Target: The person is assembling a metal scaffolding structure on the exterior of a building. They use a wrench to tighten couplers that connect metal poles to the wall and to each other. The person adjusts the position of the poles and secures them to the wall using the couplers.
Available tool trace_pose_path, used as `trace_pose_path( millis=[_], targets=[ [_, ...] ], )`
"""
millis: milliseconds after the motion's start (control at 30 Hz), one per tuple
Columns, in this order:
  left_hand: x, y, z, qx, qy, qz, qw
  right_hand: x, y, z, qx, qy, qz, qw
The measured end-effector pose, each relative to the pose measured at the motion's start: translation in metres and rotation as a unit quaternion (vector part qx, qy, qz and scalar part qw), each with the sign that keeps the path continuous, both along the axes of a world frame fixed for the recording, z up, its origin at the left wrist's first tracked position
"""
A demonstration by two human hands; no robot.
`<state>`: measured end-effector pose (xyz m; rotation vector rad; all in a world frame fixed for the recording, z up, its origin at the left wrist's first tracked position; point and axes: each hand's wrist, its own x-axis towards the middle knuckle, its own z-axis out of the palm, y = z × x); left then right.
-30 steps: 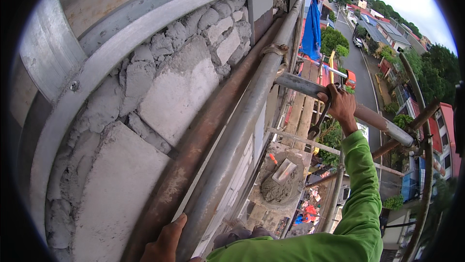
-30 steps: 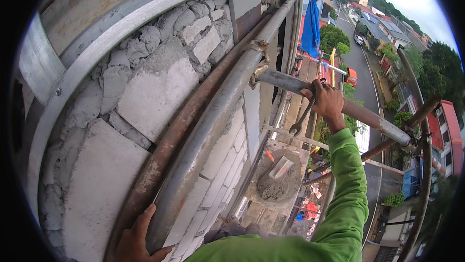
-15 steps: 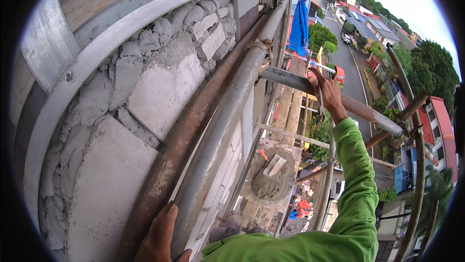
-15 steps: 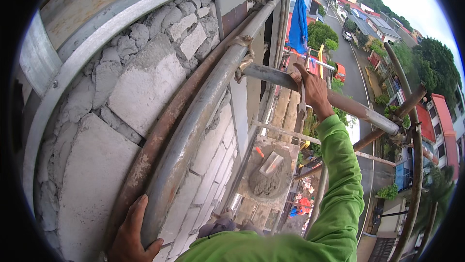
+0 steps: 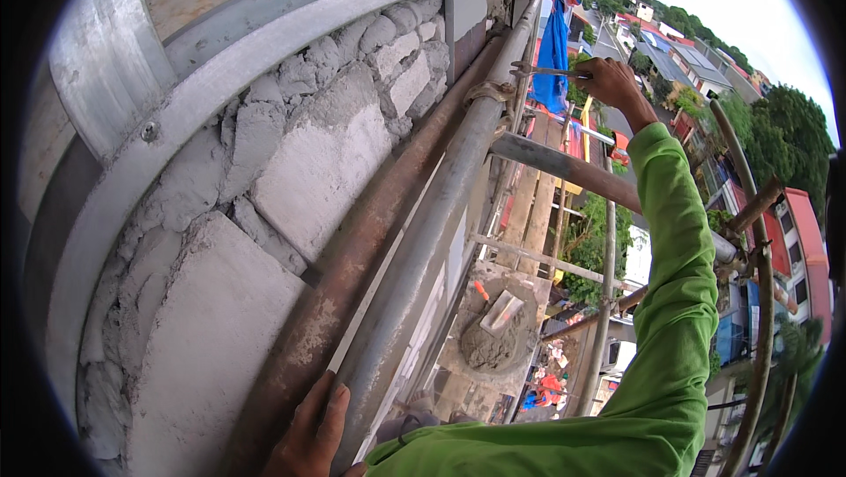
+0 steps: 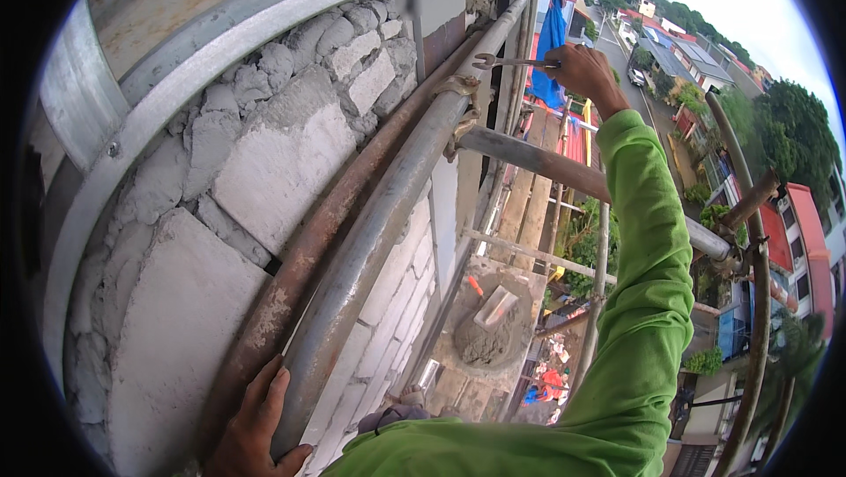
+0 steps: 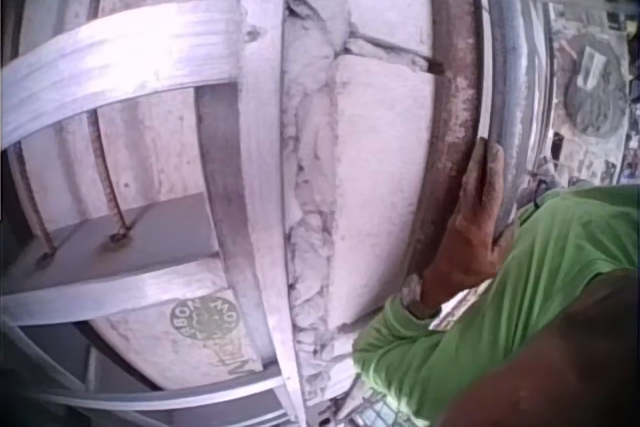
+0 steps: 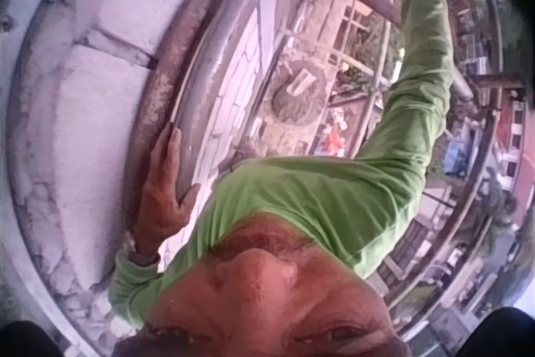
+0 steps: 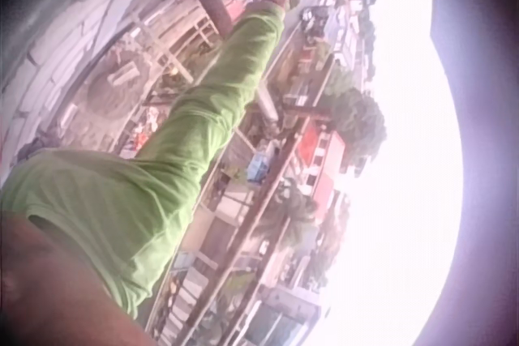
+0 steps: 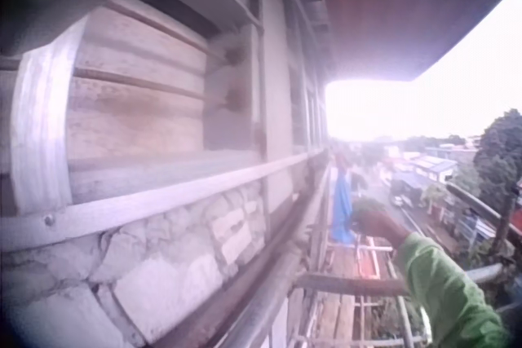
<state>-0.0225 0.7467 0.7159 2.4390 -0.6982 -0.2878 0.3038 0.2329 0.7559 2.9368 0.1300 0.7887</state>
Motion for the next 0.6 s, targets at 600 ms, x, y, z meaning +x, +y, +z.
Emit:
trace_pose_path(
  millis=[600],
  targets=[
    [0.001,-0.005,0.012,-0.008,-0.017,-0.002,1.000,0.015,0.025,0.024,-0.124,0.118,-0.020,0.985]
  ],
)
